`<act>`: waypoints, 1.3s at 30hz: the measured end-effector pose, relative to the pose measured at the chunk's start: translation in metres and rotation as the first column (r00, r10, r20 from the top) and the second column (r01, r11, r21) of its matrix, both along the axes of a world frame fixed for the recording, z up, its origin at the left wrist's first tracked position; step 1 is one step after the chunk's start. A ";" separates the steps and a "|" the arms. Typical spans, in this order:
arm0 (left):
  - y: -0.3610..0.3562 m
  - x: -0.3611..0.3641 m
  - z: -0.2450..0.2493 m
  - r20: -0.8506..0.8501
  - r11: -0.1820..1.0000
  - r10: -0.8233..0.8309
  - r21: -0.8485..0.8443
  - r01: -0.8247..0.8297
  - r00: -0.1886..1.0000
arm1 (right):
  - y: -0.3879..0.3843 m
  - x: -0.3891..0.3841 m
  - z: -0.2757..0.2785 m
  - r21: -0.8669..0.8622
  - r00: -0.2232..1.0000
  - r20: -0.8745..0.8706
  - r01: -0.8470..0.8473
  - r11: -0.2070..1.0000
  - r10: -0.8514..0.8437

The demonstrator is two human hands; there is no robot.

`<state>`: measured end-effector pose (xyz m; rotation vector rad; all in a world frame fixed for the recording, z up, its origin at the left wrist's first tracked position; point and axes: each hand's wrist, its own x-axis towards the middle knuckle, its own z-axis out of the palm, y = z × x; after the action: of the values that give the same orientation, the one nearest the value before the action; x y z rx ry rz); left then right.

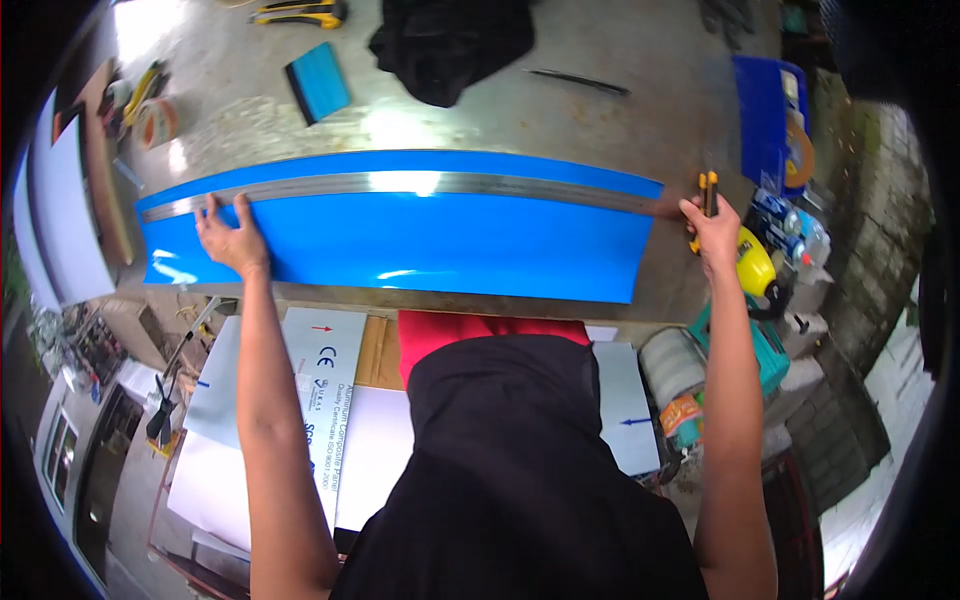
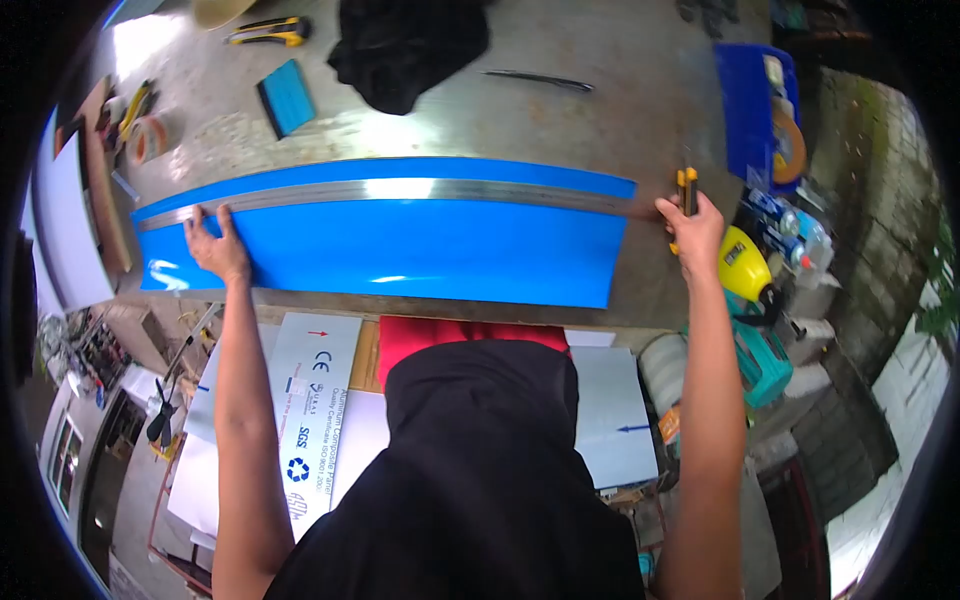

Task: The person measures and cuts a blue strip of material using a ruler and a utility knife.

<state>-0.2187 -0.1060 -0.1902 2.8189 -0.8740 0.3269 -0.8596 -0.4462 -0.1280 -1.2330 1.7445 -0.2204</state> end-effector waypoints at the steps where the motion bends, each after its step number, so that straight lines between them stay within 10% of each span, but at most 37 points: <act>1: 0.001 0.002 0.001 0.005 1.000 -0.014 0.005 0.014 1.000 | -0.001 -0.003 -0.001 -0.004 1.000 0.008 -0.014 1.000 0.014; 39: -0.018 -0.022 0.028 -0.196 0.983 0.173 -0.023 -0.181 0.965 | -0.016 -0.028 -0.010 0.021 0.973 -0.136 -0.186 0.982 0.187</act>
<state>-0.2411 -0.1242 -0.1620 2.8362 -0.5703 0.0888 -0.8877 -0.4624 -0.1384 -1.4255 1.7306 -0.0178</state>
